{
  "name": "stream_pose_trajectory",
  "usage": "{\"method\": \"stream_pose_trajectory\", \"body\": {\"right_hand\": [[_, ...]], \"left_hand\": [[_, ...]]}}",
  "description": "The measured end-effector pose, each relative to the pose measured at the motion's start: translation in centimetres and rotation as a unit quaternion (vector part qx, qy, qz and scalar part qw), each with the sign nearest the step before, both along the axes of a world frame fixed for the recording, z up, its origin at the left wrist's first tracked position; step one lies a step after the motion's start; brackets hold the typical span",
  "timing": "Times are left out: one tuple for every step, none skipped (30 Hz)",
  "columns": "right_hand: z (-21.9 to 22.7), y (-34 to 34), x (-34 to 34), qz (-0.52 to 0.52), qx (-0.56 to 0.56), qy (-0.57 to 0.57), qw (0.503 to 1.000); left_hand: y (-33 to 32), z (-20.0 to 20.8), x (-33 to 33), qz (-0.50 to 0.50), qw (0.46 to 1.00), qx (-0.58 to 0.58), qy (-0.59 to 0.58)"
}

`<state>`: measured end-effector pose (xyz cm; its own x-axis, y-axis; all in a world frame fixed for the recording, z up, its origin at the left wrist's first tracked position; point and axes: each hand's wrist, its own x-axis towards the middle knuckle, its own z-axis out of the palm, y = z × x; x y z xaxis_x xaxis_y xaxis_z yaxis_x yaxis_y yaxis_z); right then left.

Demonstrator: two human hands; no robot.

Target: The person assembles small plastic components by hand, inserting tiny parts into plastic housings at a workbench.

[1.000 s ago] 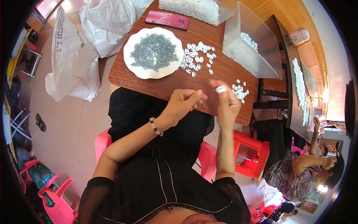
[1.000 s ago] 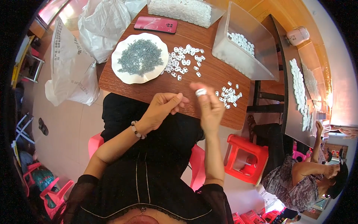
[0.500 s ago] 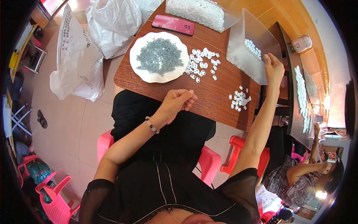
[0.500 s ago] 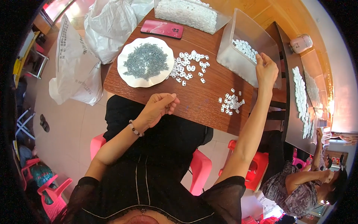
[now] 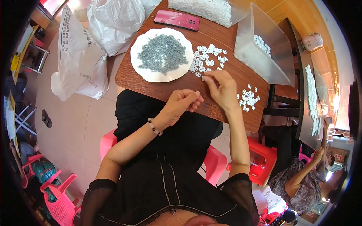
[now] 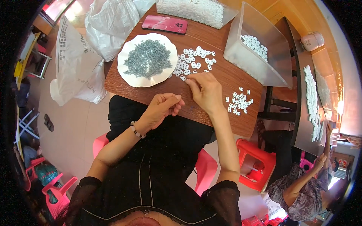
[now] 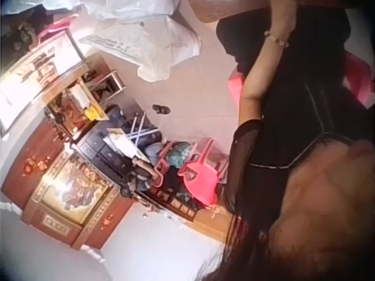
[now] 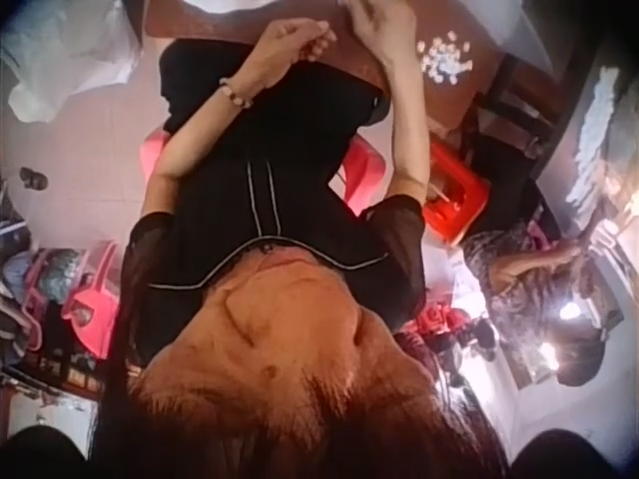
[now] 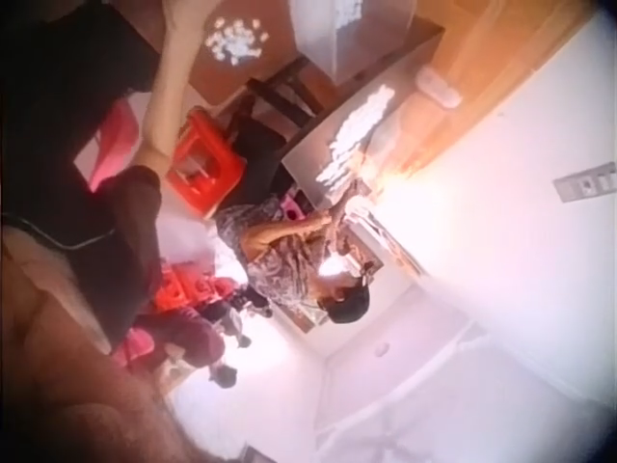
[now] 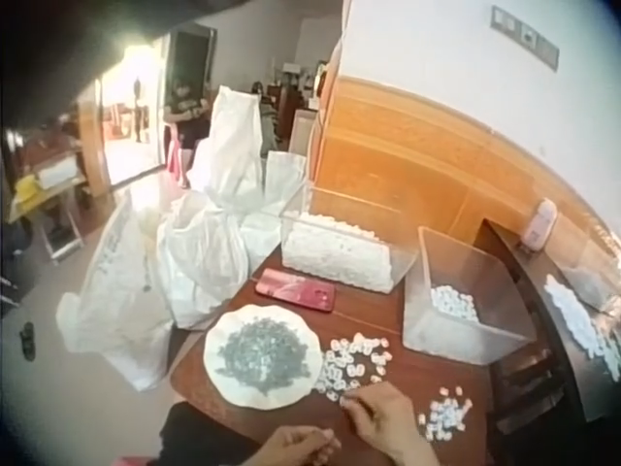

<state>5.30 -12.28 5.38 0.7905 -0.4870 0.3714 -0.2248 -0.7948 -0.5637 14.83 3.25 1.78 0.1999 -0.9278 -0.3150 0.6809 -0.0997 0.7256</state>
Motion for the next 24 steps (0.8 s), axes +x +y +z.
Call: {"method": "stream_pose_trajectory", "body": {"right_hand": [[-0.3,0.1,0.3,0.000,0.001,0.000,1.000],[-0.7,0.1,0.7,0.017,-0.033,-0.009,0.999],[-1.0,0.1,1.0,0.034,-0.067,-0.018,0.997],[-1.4,0.3,1.4,0.033,-0.059,-0.021,0.998],[-1.4,0.5,1.6,0.033,-0.058,-0.022,0.998],[-1.4,0.6,1.8,0.026,-0.060,-0.006,0.998],[-1.4,0.7,2.0,0.019,-0.062,0.009,0.998],[-1.5,0.7,2.1,0.020,-0.061,0.008,0.998],[-1.7,0.6,2.2,0.017,-0.065,0.015,0.998],[-1.8,0.6,2.3,0.013,-0.069,0.021,0.997],[-1.9,0.6,2.4,0.014,-0.068,0.021,0.997],[-2.0,0.5,2.5,0.014,-0.073,0.017,0.997],[-2.1,0.5,2.6,0.015,-0.077,0.013,0.997],[-2.1,0.5,2.7,0.015,-0.077,0.013,0.997],[-2.1,0.4,2.8,0.022,-0.084,0.015,0.996],[-2.1,0.4,2.8,0.028,-0.091,0.017,0.995],[-2.1,0.4,2.9,0.028,-0.090,0.017,0.995],[-2.2,0.4,3.0,0.032,-0.099,0.023,0.994],[-2.2,0.5,3.0,0.035,-0.108,0.029,0.993],[-2.4,0.6,3.1,0.034,-0.109,0.028,0.993],[-2.6,0.7,3.2,0.033,-0.122,0.041,0.991],[-2.8,0.7,3.1,0.033,-0.135,0.054,0.989],[-2.9,0.7,3.0,0.031,-0.136,0.053,0.989],[-2.9,0.6,2.8,0.032,-0.140,0.049,0.988]], "left_hand": [[0.0,0.0,-0.1,0.000,1.000,0.001,0.000],[-0.1,0.0,-0.2,-0.001,1.000,0.000,0.002],[-0.1,0.0,-0.2,-0.002,1.000,-0.002,0.005],[0.0,0.0,-0.2,-0.001,1.000,-0.001,0.004],[0.0,-0.1,-0.2,-0.001,1.000,-0.007,0.004],[0.0,-0.1,-0.2,-0.001,1.000,-0.013,0.004],[0.1,-0.1,-0.2,0.001,1.000,-0.012,0.003],[0.1,-0.1,-0.2,0.000,1.000,-0.013,0.003],[0.1,-0.1,-0.2,0.000,1.000,-0.013,0.002],[0.1,0.0,-0.2,0.001,1.000,-0.013,0.002],[0.1,0.0,-0.3,0.002,1.000,-0.010,0.001],[0.1,0.0,-0.3,0.003,1.000,-0.008,0.001],[0.1,0.0,-0.2,0.003,1.000,-0.008,0.001],[0.1,0.0,-0.2,0.004,1.000,-0.007,-0.001],[0.1,-0.1,-0.2,0.004,1.000,-0.007,-0.002],[0.2,0.0,-0.2,0.003,1.000,-0.007,-0.003],[0.3,0.0,-0.2,0.008,1.000,-0.008,-0.008],[0.4,0.1,-0.2,0.013,1.000,-0.009,-0.013],[0.4,0.1,-0.3,0.012,1.000,-0.010,-0.013],[0.5,0.2,-0.3,0.016,1.000,-0.010,-0.022],[0.5,0.3,-0.3,0.020,0.999,-0.011,-0.031],[0.6,0.5,-0.4,0.019,0.999,-0.011,-0.032],[0.7,0.7,-0.4,0.026,0.998,0.000,-0.057],[0.7,0.8,-0.5,0.033,0.996,0.011,-0.082]]}}
